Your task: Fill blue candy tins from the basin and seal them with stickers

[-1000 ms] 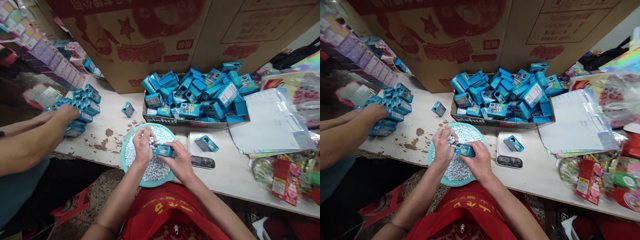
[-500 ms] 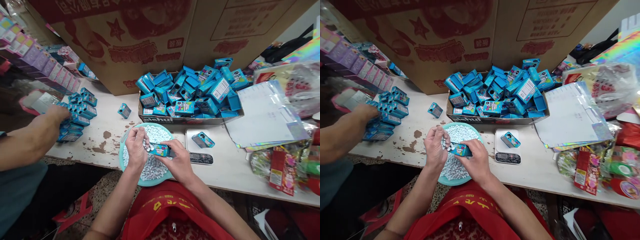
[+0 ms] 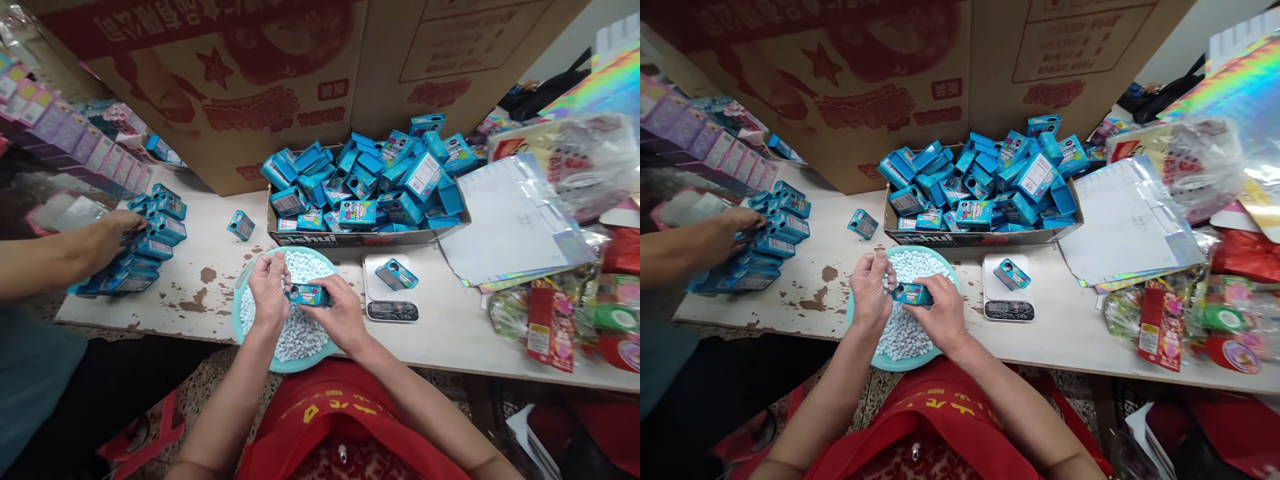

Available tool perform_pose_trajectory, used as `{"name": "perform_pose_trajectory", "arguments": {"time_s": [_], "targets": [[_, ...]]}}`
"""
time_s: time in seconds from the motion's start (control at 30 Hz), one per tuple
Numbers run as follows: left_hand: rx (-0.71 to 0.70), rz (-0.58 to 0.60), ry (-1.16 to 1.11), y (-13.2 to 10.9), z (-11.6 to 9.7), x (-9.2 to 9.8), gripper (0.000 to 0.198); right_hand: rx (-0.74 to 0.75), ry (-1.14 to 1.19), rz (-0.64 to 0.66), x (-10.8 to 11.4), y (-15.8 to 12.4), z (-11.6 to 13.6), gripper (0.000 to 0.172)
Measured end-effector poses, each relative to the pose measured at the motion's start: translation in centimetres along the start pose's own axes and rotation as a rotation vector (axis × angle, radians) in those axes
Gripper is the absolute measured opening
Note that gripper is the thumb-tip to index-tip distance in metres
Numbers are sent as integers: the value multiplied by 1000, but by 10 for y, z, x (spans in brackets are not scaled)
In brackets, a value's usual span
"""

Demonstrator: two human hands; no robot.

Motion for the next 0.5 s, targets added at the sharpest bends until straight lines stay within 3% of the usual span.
{"name": "perform_pose_trajectory", "arguments": {"time_s": [0.17, 0.3, 0.43, 0.5], "targets": [[85, 181, 205, -9, 15, -12, 34, -3, -35, 49, -8, -5, -10, 34], [209, 250, 66, -13, 7, -19, 37, -21, 20, 29, 3, -6, -14, 35], [359, 210, -102, 4, 15, -12, 41, -47, 144, -67, 34, -12, -15, 35], [331, 124, -49, 19, 28, 1, 40, -82, 151, -140, 58, -22, -22, 36]]}}
Point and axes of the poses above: each hand's wrist, its own y-axis towards the middle knuckle, its own x-axis out of the back of the hand, z = x × y, the point moved 8 cm from there along y, towards the middle knuckle, and after that the axes turned 9 degrees about -z, right-handed, at the moved point
